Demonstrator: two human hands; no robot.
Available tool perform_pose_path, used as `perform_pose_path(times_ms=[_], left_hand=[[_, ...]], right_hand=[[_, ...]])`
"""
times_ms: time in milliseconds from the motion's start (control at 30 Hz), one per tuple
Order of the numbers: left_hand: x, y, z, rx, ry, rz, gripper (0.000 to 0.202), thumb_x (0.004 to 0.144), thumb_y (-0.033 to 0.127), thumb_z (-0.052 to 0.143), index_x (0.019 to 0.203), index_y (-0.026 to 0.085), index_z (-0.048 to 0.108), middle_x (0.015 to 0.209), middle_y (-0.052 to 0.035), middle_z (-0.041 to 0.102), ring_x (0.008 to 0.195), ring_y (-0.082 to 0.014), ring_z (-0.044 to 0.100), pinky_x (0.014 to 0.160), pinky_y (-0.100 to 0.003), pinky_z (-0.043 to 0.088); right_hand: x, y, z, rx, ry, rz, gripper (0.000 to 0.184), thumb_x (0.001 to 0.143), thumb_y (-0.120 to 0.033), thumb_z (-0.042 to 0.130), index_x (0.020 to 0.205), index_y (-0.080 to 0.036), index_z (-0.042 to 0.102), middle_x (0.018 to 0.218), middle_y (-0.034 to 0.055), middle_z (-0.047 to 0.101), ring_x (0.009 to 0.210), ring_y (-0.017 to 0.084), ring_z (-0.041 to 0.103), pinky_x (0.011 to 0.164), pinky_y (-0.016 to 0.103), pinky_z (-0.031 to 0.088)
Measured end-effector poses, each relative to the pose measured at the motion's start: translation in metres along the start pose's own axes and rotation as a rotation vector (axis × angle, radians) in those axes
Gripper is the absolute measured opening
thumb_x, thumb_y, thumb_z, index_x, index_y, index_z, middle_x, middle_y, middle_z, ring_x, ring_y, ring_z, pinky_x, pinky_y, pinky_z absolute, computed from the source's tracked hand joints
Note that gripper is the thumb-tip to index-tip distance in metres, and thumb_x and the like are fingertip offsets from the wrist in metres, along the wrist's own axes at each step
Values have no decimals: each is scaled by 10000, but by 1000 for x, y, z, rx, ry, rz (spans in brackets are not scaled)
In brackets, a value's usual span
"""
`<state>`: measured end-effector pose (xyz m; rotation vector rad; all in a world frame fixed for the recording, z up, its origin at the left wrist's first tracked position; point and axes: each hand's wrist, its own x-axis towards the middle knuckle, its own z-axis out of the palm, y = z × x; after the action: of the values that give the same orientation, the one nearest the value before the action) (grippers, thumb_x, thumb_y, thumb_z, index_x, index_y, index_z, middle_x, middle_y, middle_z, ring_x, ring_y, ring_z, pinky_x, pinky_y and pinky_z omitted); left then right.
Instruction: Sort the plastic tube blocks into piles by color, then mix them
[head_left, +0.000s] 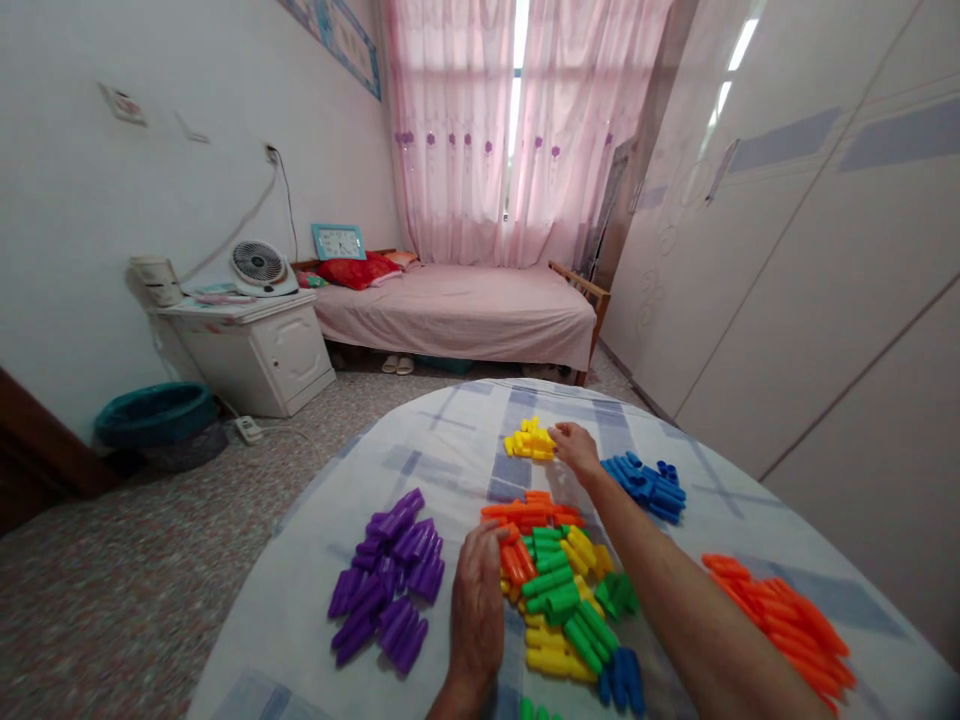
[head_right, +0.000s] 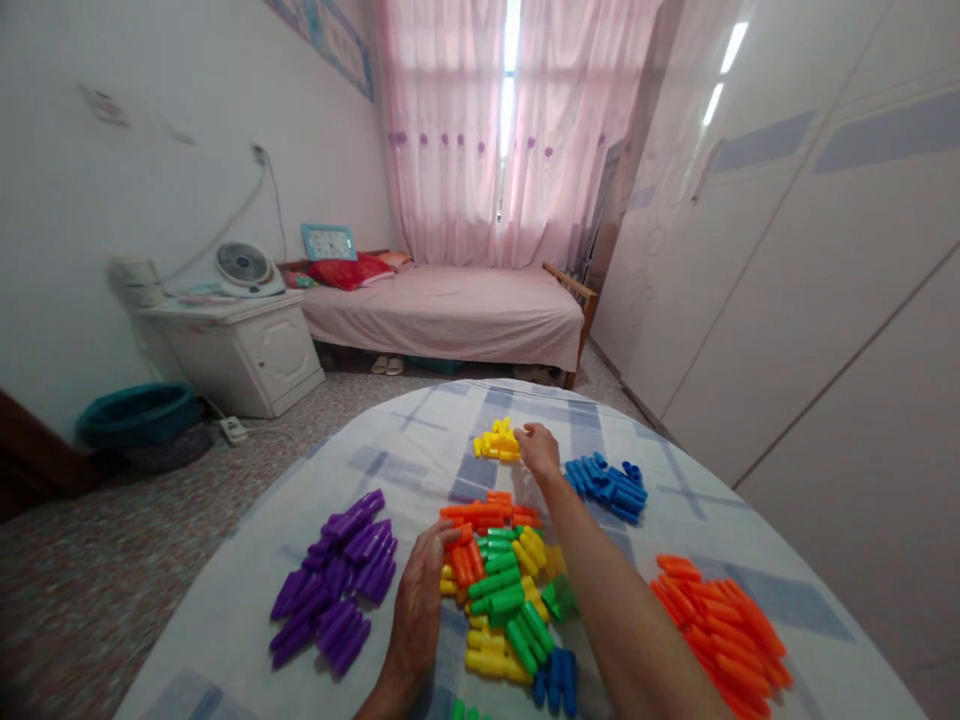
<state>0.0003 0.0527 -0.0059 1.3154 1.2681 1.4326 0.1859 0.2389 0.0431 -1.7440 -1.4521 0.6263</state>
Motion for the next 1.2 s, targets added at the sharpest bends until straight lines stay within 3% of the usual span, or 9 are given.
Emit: perform_pose_path(times_ms=[133,233,333,533,733,833,933,1000,1200], left_hand=[[1,5,0,-2,-3,26,402,944,434,324,1033,198,637,1197,-89,592,1189,-202,508,1099,-409,334],[1,5,0,11,-6,42,389,952,407,316,1036,203,636,1194,-81,590,1185,-192,508,1094,-396,337],[2,5,0,19,3,49,392,949,407,317,1030,201,641,1185,-82,596,1176,-192,515,1084,-390,349],[3,3,-1,34,12,56,406,927,447,339,1003,201,652,1164,-83,612,1180,-202,520,1097,-400,337],[2,3,0,25,31,15,407,924,458,340,1017,205,645,1196,-82,602,1199,-203,510,1095,-397,346],[1,2,1,18,31,10,404,932,454,332,1032,210,638,1202,-79,597,1196,-199,511,1089,-395,356],[0,2,1,13,14,11,402,943,443,318,1043,215,634,1209,-74,589,1205,-194,501,1103,-395,339],[-1,2,1,7,7,4,405,948,441,311,1049,216,633,1224,-71,581,1217,-192,490,1115,-394,321],[-2,5,1,-5,0,-24,424,951,449,301,1048,209,637,1246,-79,567,1219,-200,485,1110,-393,326]], right_hand=[[-40,7,-28,-86,-44,-31,330,815,-299,516,1091,-164,638,1024,78,680,829,168,644,725,268,481],[-86,22,-58,-133,-144,-85,262,763,-305,570,951,-166,688,936,62,700,827,187,635,772,294,467],[-125,40,-80,-221,-265,-129,317,754,-357,559,967,-161,690,900,61,699,805,203,622,744,317,464],[-150,53,-78,-345,-333,-155,371,706,-306,589,1049,-179,651,920,34,658,799,174,587,729,287,437],[-144,47,-72,-410,-333,-98,168,650,-197,562,813,-183,600,721,-18,611,655,130,534,575,235,347],[-126,43,-83,-275,-307,-97,117,659,-220,555,759,-188,606,681,-18,617,641,139,542,586,250,374],[-94,32,-87,-52,-175,-27,147,640,-267,605,760,-186,628,705,4,640,675,160,571,611,269,421],[-68,22,-76,16,-138,27,156,659,-285,605,769,-176,624,712,22,648,656,155,583,582,262,435],[-6,-1,-15,127,-68,99,152,742,-263,586,834,-146,618,719,44,660,608,129,614,555,237,482]])
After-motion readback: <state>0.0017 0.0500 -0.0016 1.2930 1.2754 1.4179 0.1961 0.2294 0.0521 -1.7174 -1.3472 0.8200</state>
